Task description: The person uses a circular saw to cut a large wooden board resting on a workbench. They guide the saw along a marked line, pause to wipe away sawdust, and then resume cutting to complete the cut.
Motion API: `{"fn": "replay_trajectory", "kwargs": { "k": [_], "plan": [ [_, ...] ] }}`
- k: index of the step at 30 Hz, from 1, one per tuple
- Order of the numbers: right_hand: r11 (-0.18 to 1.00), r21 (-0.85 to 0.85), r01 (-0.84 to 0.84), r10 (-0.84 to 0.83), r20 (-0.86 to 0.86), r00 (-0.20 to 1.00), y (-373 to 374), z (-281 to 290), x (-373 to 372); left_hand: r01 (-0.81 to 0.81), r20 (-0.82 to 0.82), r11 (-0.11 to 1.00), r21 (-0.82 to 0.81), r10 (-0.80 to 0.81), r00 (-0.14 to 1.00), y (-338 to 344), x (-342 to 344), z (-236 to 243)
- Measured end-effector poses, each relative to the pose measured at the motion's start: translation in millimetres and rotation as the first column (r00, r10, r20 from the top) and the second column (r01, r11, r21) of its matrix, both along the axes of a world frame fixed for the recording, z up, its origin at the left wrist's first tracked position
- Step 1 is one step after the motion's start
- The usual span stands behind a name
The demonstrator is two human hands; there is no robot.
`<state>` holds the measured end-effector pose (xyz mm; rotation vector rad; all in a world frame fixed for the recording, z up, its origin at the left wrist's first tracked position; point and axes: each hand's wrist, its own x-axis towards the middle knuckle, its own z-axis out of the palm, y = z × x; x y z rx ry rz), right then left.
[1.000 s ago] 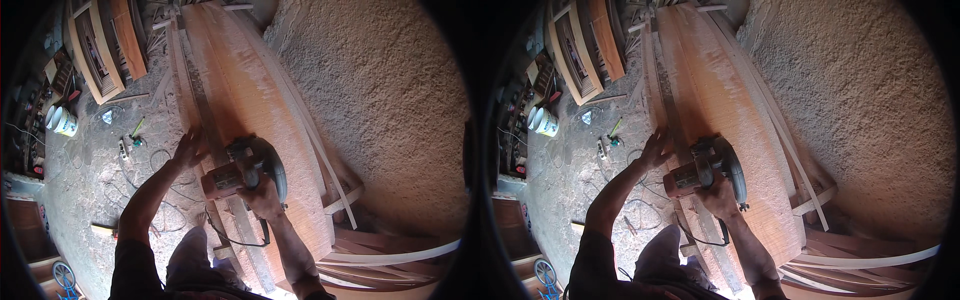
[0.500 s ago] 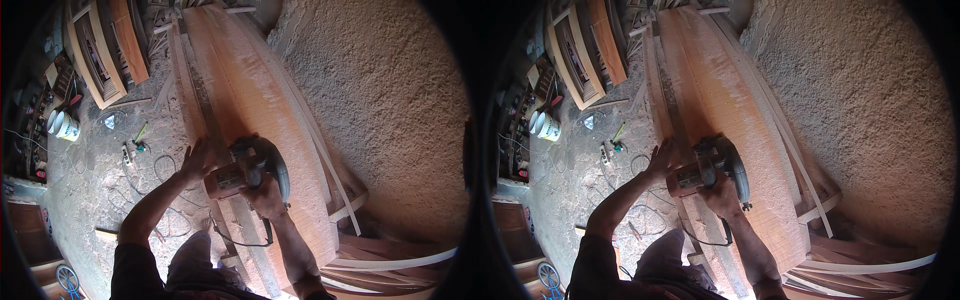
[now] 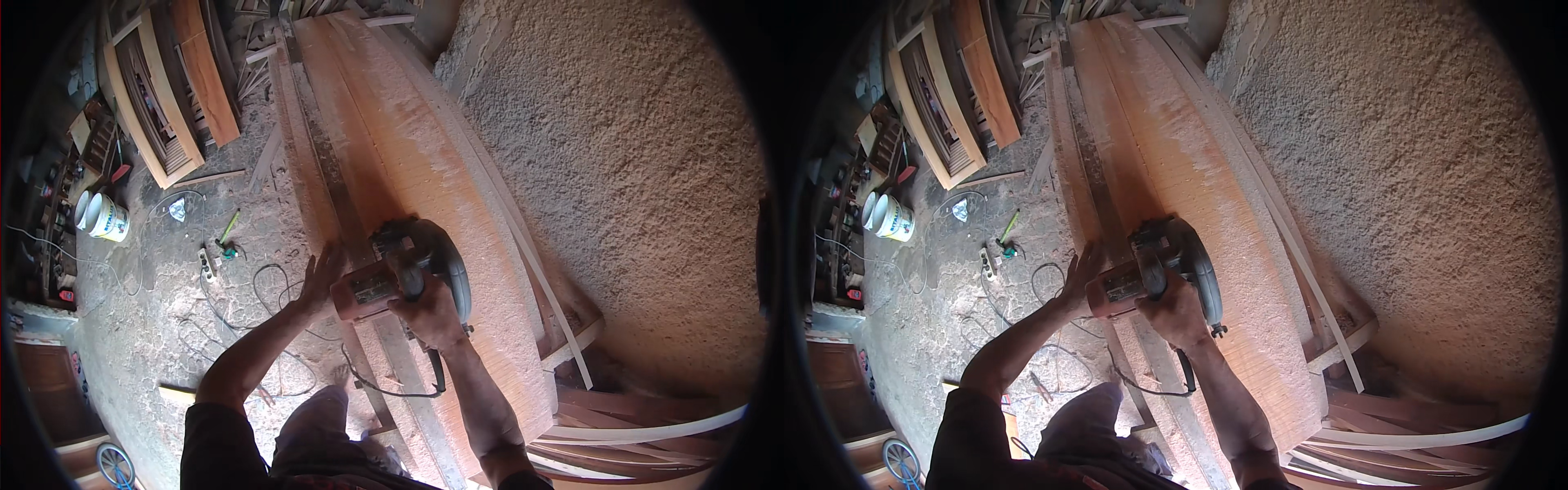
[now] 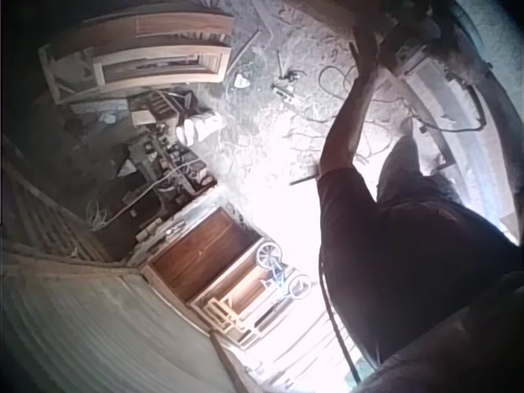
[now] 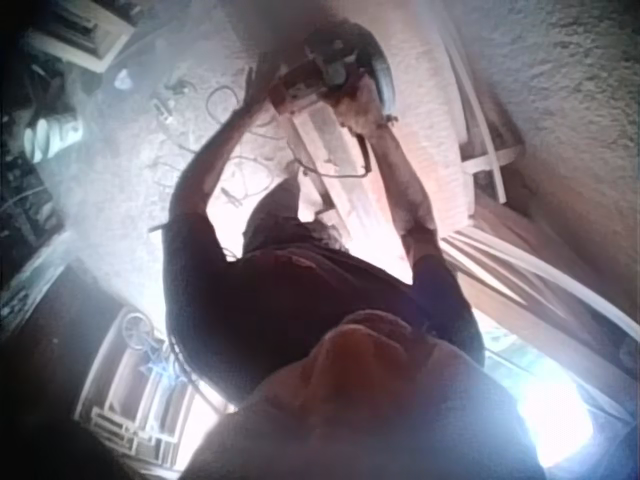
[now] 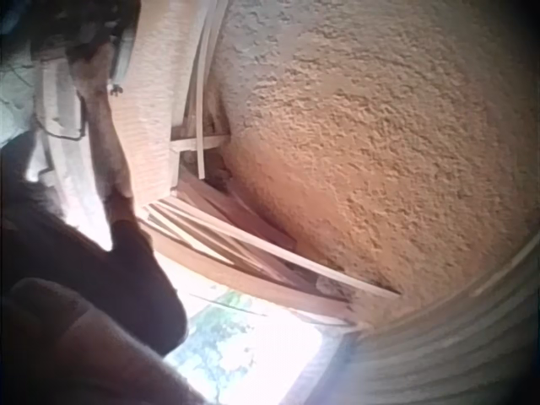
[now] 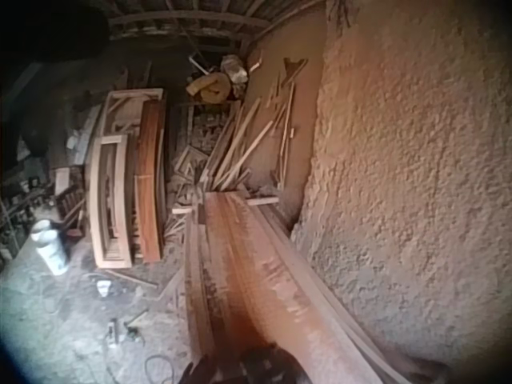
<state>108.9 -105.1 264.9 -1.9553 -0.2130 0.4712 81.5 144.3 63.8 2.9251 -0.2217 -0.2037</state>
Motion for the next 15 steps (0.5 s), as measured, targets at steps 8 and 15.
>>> {"fn": "replay_trajectory", "kwargs": {
  "k": [8, 15],
  "plan": [
    [1.0, 0.024, -0.008, 0.009, -0.029, 1.0, 13, -3, 17, 0.037, 0.083, 0.999, 0.014, -0.038, 0.996, -1, 3, 7],
    [0.999, 0.047, -0.004, 0.002, 0.049, 0.999, 19, -16, 33, -0.042, 0.163, 0.995, -0.086, 0.056, 0.985, -23, 7, 58]
  ]
}}
